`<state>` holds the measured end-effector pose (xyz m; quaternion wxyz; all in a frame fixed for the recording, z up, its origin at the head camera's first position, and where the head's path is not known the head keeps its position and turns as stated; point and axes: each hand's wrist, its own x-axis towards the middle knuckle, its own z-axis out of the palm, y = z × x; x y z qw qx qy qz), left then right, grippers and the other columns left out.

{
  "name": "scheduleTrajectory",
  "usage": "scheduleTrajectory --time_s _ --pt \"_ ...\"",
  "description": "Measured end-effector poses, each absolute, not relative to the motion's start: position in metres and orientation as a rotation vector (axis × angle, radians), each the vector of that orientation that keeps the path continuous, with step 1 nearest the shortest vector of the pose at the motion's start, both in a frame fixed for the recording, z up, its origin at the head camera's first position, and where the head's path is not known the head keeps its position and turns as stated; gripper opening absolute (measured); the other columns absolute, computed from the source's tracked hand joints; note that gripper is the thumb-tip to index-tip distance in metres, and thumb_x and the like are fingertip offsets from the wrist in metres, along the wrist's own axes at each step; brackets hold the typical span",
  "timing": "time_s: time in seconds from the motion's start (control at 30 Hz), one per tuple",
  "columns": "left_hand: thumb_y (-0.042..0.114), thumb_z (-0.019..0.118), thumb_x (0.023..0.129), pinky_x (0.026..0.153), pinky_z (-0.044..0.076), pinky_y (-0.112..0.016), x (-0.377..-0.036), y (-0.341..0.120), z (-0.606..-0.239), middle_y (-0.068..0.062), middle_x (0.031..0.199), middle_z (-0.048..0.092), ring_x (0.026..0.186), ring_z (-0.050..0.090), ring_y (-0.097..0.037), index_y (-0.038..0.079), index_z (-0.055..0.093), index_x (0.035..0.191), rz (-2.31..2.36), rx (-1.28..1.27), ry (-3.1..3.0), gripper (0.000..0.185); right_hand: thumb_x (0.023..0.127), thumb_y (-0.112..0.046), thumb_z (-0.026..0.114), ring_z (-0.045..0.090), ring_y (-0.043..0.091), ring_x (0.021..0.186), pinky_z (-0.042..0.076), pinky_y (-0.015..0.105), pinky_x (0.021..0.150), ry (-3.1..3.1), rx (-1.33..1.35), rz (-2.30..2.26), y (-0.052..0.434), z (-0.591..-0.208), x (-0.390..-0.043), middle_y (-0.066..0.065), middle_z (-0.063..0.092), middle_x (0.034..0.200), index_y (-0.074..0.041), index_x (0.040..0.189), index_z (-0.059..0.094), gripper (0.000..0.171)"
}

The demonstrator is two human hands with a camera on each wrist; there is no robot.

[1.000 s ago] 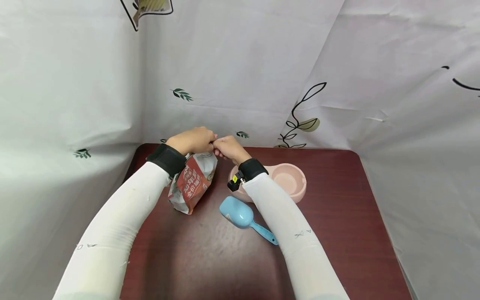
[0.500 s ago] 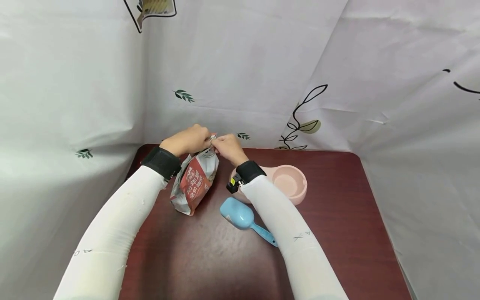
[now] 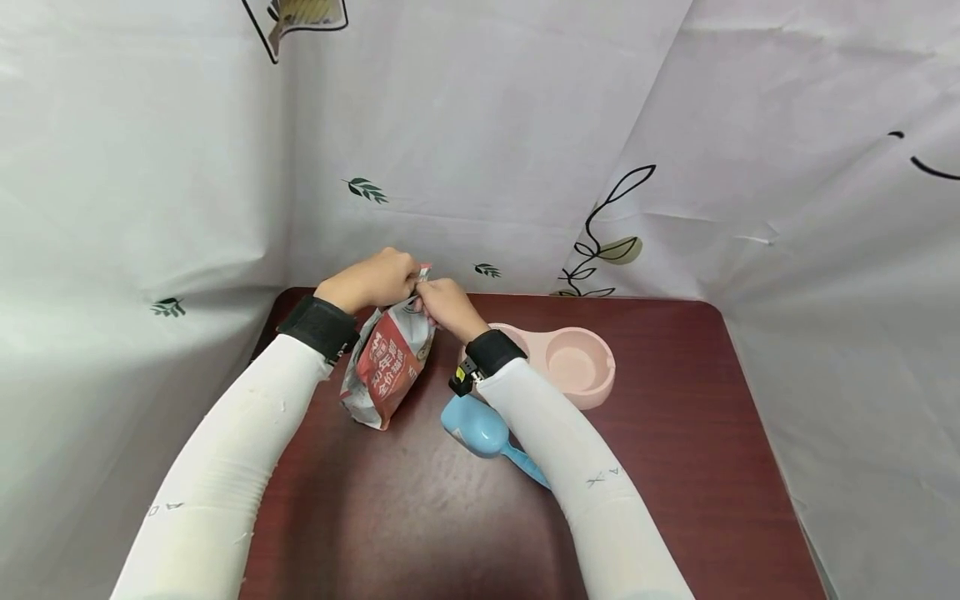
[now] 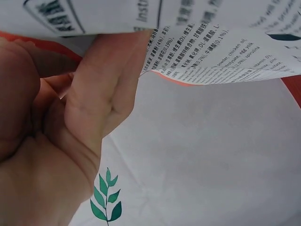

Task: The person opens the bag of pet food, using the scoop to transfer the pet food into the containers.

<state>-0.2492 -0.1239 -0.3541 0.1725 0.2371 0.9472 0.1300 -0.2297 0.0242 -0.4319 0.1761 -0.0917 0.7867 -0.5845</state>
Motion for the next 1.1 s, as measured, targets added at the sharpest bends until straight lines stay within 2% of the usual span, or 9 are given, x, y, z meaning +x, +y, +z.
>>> scheduleTrajectory --time_s 0.13,0.37,0.6,0.8,0.9,1.0,1.1 --pt "0.004 0.047 0.101 0.055 0.042 -0.03 -0.248 -0.124 -0.354 -0.007 0.069 0.055 0.056 0.052 -0.017 0.011 0.056 0.069 0.391 0.63 2.694 0.034 0.108 -0.028 0.039 0.043 0.017 0.051 0.037 0.03 0.052 2.242 -0.28 -1.656 0.024 -0.432 -0.229 0.003 0.047 0.059 -0.002 0.078 0.063 0.047" --pt "0.004 0.048 0.099 0.055 0.04 -0.03 -0.245 -0.122 -0.354 -0.003 0.065 0.044 0.055 0.046 -0.017 0.014 0.047 0.065 0.417 0.59 2.727 0.035 0.108 -0.028 0.039 0.038 0.014 0.049 0.035 0.029 0.053 2.332 -0.302 -1.598 0.024 -0.43 -0.229 -0.004 0.04 0.053 0.005 0.081 0.064 0.05" --pt "0.005 0.048 0.099 0.052 0.039 -0.029 -0.241 -0.122 -0.353 -0.002 0.063 0.042 0.051 0.045 -0.016 0.014 0.046 0.065 0.417 0.559 2.741 0.035 0.109 -0.031 0.04 0.035 0.014 0.051 0.032 0.03 0.054 2.408 -0.285 -1.528 0.023 -0.429 -0.228 -0.005 0.038 0.054 0.006 0.08 0.062 0.052" --pt "0.004 0.052 0.098 0.055 0.034 -0.031 -0.237 -0.121 -0.351 0.0 0.065 0.034 0.055 0.033 -0.015 0.014 0.044 0.068 0.431 0.486 2.763 0.033 0.109 -0.029 0.04 0.029 0.015 0.05 0.027 0.031 0.054 2.424 -0.297 -1.525 0.022 -0.427 -0.226 -0.003 0.036 0.055 0.01 0.081 0.061 0.051" --pt "0.006 0.054 0.098 0.057 0.035 -0.032 -0.235 -0.12 -0.352 -0.001 0.068 0.035 0.057 0.034 -0.016 0.013 0.047 0.069 0.432 0.455 2.781 0.031 0.108 -0.026 0.041 0.027 0.015 0.049 0.026 0.03 0.053 2.443 -0.292 -1.529 0.02 -0.426 -0.226 -0.003 0.035 0.054 0.005 0.073 0.058 0.05" --pt "0.009 0.054 0.1 0.059 0.038 -0.033 -0.233 -0.119 -0.353 -0.003 0.07 0.041 0.06 0.041 -0.019 0.012 0.051 0.071 0.417 0.426 2.797 0.03 0.108 -0.026 0.041 0.026 0.014 0.048 0.025 0.029 0.052 2.463 -0.275 -1.529 0.017 -0.426 -0.227 -0.002 0.033 0.053 -0.007 0.062 0.049 0.051" --pt "0.01 0.052 0.103 0.061 0.041 -0.034 -0.231 -0.117 -0.353 -0.005 0.073 0.046 0.063 0.047 -0.022 0.011 0.054 0.074 0.397 0.394 2.812 0.029 0.11 -0.03 0.041 0.026 0.015 0.048 0.025 0.029 0.052 2.474 -0.258 -1.523 0.015 -0.427 -0.228 -0.002 0.033 0.053 -0.014 0.058 0.041 0.054"
